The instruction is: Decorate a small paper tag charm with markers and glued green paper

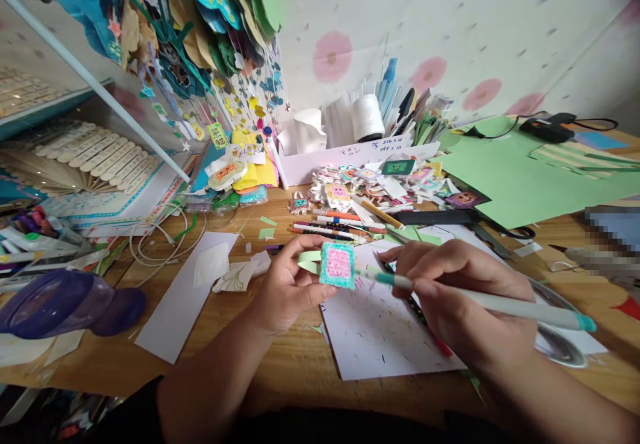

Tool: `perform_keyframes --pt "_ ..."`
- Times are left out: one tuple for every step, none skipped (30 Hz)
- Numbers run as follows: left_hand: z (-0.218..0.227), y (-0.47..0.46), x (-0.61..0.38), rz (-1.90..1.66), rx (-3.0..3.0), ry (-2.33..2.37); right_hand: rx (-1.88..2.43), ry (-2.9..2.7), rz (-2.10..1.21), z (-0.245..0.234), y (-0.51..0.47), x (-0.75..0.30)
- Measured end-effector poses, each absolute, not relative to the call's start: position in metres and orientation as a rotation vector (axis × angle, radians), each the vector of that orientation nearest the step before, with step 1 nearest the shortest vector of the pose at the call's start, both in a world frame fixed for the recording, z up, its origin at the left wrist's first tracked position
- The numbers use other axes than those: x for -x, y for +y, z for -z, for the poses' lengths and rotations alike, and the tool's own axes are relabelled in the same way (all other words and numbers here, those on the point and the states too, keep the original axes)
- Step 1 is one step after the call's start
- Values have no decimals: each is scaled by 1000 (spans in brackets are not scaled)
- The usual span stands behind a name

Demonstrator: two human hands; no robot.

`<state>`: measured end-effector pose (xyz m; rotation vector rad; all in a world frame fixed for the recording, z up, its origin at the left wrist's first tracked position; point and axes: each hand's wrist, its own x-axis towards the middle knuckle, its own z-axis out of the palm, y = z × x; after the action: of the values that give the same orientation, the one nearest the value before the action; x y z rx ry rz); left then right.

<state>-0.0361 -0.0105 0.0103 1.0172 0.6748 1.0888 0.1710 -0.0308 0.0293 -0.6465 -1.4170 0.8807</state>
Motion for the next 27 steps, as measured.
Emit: perform_keyframes --pt "-10 -10 36 -1084 -1015 671 678 -1388 -846 -29 -31 -171" --pt "-9 -10 36 -1081 -1017 667 706 -1387 -819 -29 -30 -171" --pt "-9 -10 37 -1082 -1018 663 719 -1414 -810 -29 -31 -171" --pt "-9 -10 36 -1083 -1019 659 711 -1461 -820 -30 -31 -171" --pt "-9 -10 36 -1084 -1020 655 688 -1515 -844 -30 -31 -171" --pt "-9 -10 36 -1084 -1020 650 656 -1551 -865 -31 -31 -171" --pt "-9 -10 36 -1085 -1021 646 633 -1559 -871 -32 -32 -171" --pt "-10 -9 36 -1089 -1020 642 634 -1542 -857 -32 -32 -171" --pt "-10 -9 35 -1093 -1020 638 655 -1515 -821 -33 -32 -171" --pt "-10 -9 35 -1097 -1020 633 680 -1502 -779 -33 -32 -171" --pt "-10 -9 35 -1102 -1021 626 694 -1512 -744 -34 -32 -171" --pt "-10 -9 35 -1105 -1021 620 690 -1543 -728 -34 -32 -171" --pt "-10 -9 35 -1106 -1023 615 671 -1590 -731 -35 -32 -171" --pt "-10 -9 36 -1105 -1026 610 643 -1634 -744 -36 -32 -171" --pt "-9 -9 36 -1103 -1027 605 619 -1654 -753 -37 -32 -172" --pt "-9 -9 36 -1102 -1028 600 614 -1644 -749 -37 -33 -172" --pt "-9 -9 36 -1102 -1027 598 627 -1621 -737 -38 -33 -172" --pt "-9 -9 36 -1104 -1025 597 646 -1599 -721 -38 -33 -172" --pt "-9 -9 36 -1106 -1023 594 657 -1589 -714 -38 -33 -172" --pt "-9 -9 36 -1108 -1019 591 654 -1592 -720 -37 -33 -171" --pt "-9 -9 36 -1108 -1016 587 642 -1607 -736 -37 -33 -171" --pt "-9 -9 36 -1107 -1013 583 628 -1617 -753 -37 -33 -171" --pt "-10 -9 36 -1105 -1012 579 621 -1614 -763 -36 -33 -171" --pt "-10 -9 36 -1104 -1010 577 623 -1599 -762 -36 -33 -171" --pt "-10 -10 36 -1103 -1007 576 632 -1588 -761 -36 -33 -170" --pt "-10 -9 36 -1104 -1002 574 635 -1584 -765 -36 -33 -170" --pt "-10 -9 36 -1103 -996 570 629 -1591 -781 -36 -33 -170"
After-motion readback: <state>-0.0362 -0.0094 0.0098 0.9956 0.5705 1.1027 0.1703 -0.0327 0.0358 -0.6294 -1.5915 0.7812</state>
